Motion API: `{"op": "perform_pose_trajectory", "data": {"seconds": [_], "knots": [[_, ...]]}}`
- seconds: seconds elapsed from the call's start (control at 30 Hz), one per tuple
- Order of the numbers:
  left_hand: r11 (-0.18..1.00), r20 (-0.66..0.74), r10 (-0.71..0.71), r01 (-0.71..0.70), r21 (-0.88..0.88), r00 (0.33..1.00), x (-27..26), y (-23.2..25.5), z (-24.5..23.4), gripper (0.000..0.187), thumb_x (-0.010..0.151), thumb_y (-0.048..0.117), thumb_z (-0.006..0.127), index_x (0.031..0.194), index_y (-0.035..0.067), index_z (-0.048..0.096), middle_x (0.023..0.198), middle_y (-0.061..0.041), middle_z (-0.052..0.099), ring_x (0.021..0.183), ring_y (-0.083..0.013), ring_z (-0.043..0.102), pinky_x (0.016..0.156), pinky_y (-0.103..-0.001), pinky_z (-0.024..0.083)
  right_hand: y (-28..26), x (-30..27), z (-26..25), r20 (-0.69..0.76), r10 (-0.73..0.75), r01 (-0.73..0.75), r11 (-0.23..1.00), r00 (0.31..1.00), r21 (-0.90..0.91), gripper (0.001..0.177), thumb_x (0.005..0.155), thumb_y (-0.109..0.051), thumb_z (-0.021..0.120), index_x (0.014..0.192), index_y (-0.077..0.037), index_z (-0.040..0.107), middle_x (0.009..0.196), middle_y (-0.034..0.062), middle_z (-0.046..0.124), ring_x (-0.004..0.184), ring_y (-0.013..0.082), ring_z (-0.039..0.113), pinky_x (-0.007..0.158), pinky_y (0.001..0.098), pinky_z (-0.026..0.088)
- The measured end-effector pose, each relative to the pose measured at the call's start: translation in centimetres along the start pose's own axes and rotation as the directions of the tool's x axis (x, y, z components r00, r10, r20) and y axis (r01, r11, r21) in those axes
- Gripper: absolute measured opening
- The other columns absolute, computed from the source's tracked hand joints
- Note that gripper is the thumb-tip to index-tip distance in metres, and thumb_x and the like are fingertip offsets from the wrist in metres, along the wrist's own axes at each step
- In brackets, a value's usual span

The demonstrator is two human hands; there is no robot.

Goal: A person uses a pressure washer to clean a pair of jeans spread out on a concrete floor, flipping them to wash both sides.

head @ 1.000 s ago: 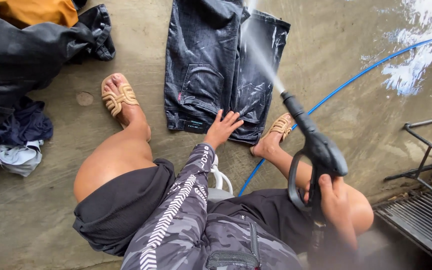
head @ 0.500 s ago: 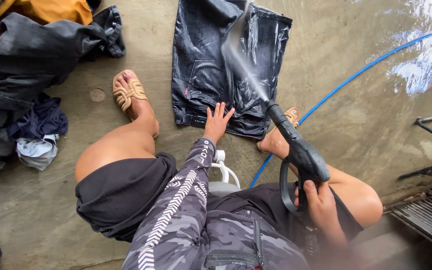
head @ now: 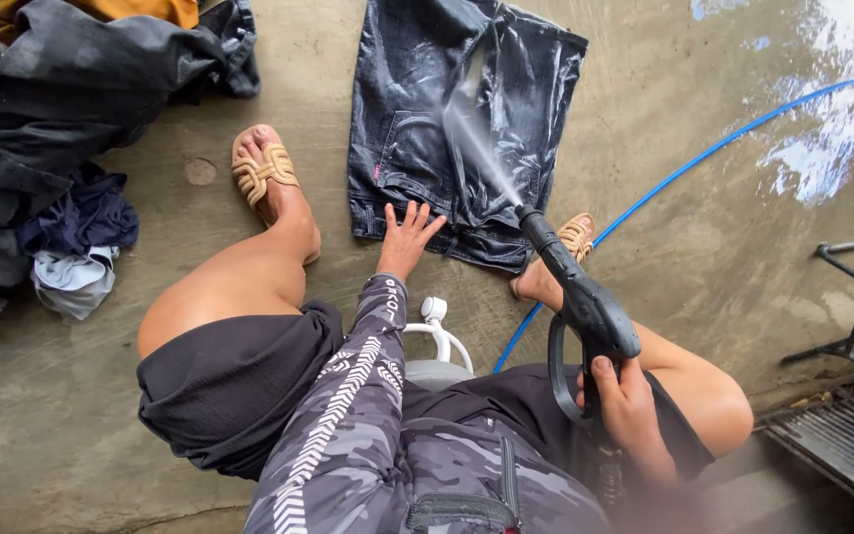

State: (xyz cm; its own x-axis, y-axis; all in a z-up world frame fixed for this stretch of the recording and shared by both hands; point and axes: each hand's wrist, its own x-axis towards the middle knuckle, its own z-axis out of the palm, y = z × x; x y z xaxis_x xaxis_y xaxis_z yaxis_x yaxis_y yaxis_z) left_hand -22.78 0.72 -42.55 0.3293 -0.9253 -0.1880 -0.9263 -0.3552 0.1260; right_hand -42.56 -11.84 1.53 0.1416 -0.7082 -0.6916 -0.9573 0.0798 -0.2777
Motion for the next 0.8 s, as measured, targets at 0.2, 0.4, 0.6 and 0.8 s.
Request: {"op": "perform_pose_trajectory", "data": {"seconds": [0.2,0.4,0.6,0.8], "knots": [[1.0,-0.065,0.028,-0.029,-0.01,0.998,-0.3,-2.6,1.2,0.061,0.092,0.01,0.061,0.147,0.031,0.047,0.145,-0.008,0.042,0.132,-0.0289,0.039,0.091,-0.058,0.048,1.0,3.1,0.9,0.078,0.008,-0.021,0.985,0.997,0.173,0.026,0.106,-0.024,0.047,0.124,-0.005,0.048,0.066,0.0181,0.062,0.044,0.0257,0.059,0.044,0.0395,0.05],[1.0,-0.348,0.025,-0.023,0.011,0.937,1.6,-1.8,3.1,0.02,0.078,0.013,0.069,0.088,0.024,0.057,0.088,0.003,0.049,0.087,-0.0194,0.049,0.044,-0.031,0.04,-1.2,2.1,0.4,0.049,-0.055,0.037,0.948,0.997,0.316,0.031,0.109,-0.029,0.044,0.102,0.0,0.05,0.077,0.016,0.063,0.057,0.0238,0.063,0.054,0.0367,0.054],[0.965,-0.063,-0.006,-0.011,-0.263,0.998,2.2,2.2,5.2,0.014,0.084,0.008,0.068,0.094,0.017,0.065,0.091,-0.004,0.056,0.09,-0.0295,0.054,0.038,-0.039,0.052,-1.2,3.1,0.1,0.109,0.036,-0.055,0.983,0.993,0.173,0.034,0.105,-0.024,0.047,0.133,-0.004,0.048,0.068,0.0166,0.06,0.051,0.024,0.057,0.049,0.0393,0.049],[0.93,-0.073,-0.165,0.13,-0.344,0.984,-0.2,8.9,7.0,0.006,0.094,0.019,0.061,0.092,0.017,0.066,0.085,-0.014,0.057,0.089,-0.0394,0.053,0.037,-0.057,0.05,-0.1,2.1,-0.5,0.086,-0.11,0.108,0.994,0.99,0.023,0.023,0.11,-0.029,0.048,0.109,-0.007,0.055,0.067,0.015,0.075,0.062,0.0294,0.073,0.07,0.0442,0.059]]}}
